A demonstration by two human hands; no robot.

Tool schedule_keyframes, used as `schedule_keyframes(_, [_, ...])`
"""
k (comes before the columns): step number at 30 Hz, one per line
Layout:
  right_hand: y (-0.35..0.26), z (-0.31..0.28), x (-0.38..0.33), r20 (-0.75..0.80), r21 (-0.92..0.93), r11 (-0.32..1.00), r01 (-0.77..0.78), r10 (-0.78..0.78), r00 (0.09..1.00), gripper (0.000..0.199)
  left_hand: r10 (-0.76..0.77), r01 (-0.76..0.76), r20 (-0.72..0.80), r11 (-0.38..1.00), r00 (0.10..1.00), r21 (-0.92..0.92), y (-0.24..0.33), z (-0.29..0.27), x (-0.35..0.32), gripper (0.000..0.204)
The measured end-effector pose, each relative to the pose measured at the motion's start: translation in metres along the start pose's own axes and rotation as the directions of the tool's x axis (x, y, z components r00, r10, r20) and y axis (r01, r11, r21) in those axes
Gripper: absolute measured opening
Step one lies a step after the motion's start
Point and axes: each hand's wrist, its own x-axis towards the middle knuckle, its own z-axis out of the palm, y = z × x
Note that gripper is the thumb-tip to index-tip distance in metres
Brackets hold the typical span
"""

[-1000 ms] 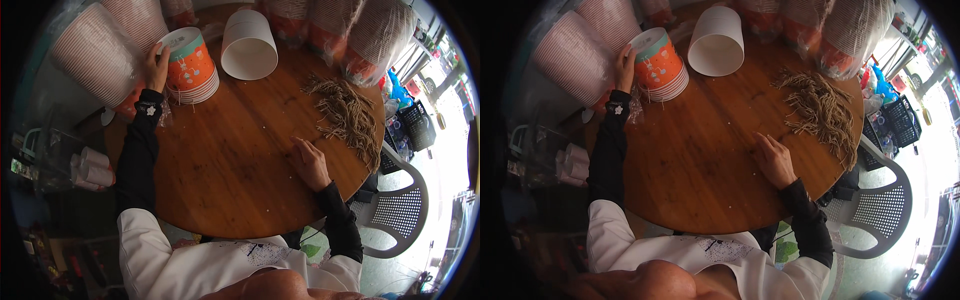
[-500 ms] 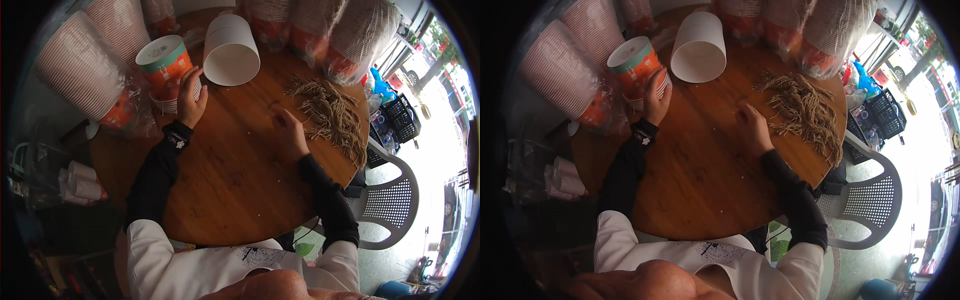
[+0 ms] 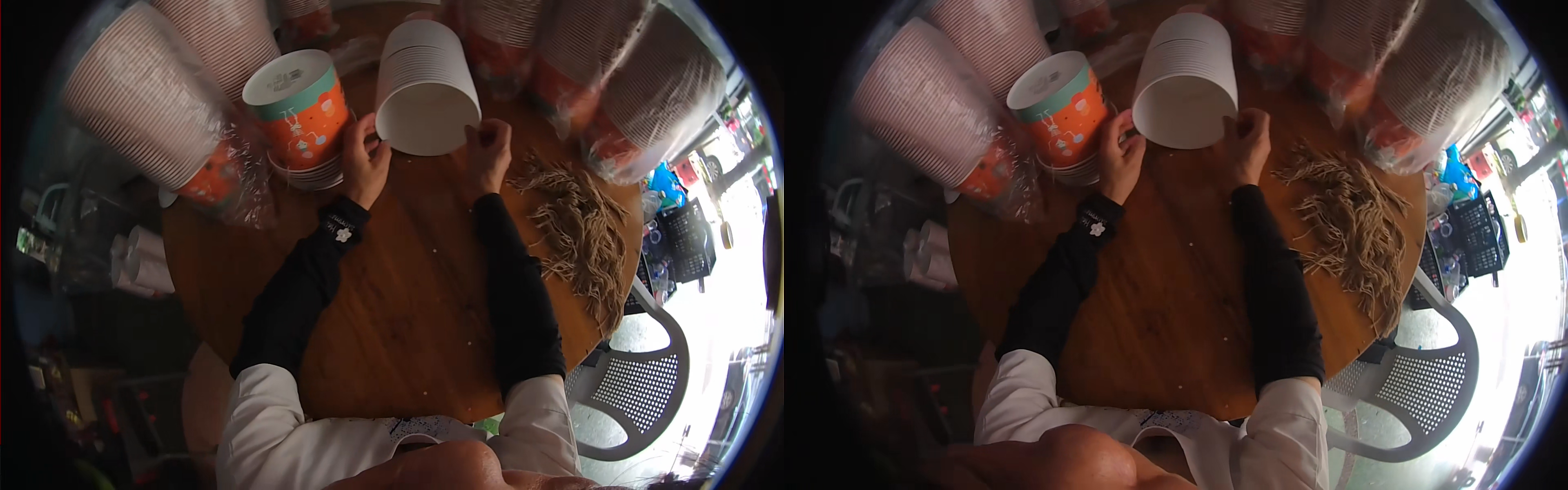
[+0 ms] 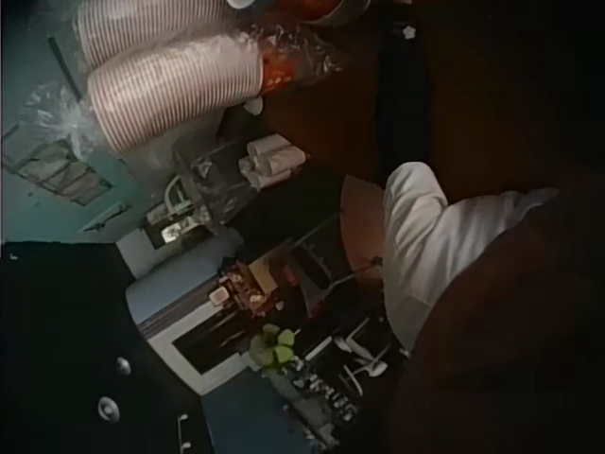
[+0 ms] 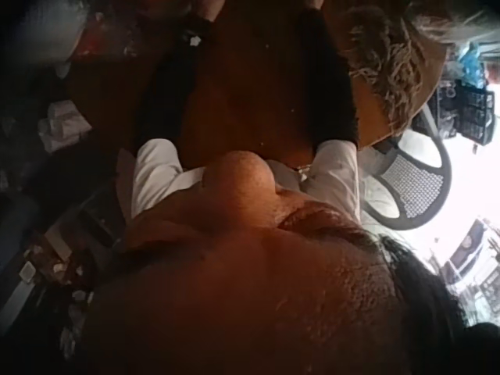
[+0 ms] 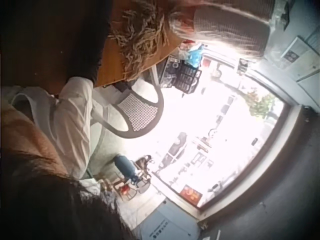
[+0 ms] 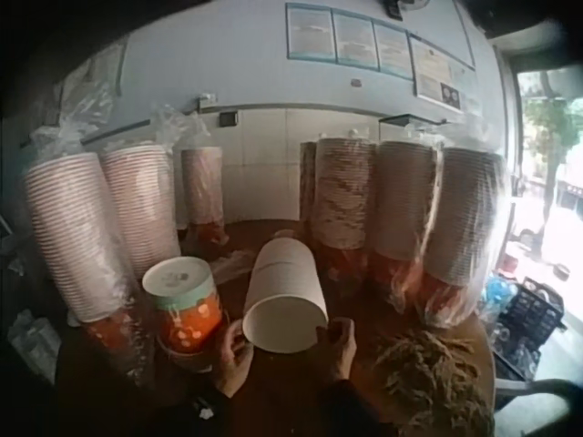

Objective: Threading rope handles through pre-punched holes in paper bowls to assemble them.

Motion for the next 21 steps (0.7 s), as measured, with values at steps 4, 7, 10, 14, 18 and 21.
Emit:
schedule_keyframes(4, [0.015,-0.007,0.009,0.017,-0.066,0.998,0.013,-0.012,1.000,0.021,-0.200,0.200,0.016,0.974,0.980,-0.106,0.005,0.012,-0.002,0.042])
schedule_keyframes(7, [0.013,-0.009,0.009,0.080,-0.109,0.994,0.025,-0.016,0.997,0.020,-0.201,0.204,0.035,0.958,0.979,-0.202,0.002,0.007,0.002,0.040])
schedule_keyframes(10, [0.012,-0.013,0.007,0.104,-0.184,0.982,0.030,-0.011,0.995,0.019,-0.249,0.267,0.103,0.931,0.963,-0.249,0.005,0.002,0.003,0.039])
schedule_keyframes(14, [0.012,-0.021,0.005,0.158,-0.236,0.972,0.023,0.015,0.987,0.019,-0.283,0.329,0.169,0.846,0.944,-0.419,0.016,-0.001,-0.001,0.037])
schedule_keyframes(18, [0.027,-0.033,0.005,0.187,-0.126,0.992,0.028,-0.004,0.982,0.020,-0.254,0.297,0.156,0.842,0.955,-0.450,0.011,0.009,-0.008,0.040])
schedule_keyframes(21, [0.009,-0.047,-0.002,0.264,-0.128,0.991,0.050,-0.015,0.964,0.020,-0.283,0.302,0.130,0.939,0.950,-0.164,0.002,0.001,-0.017,0.032])
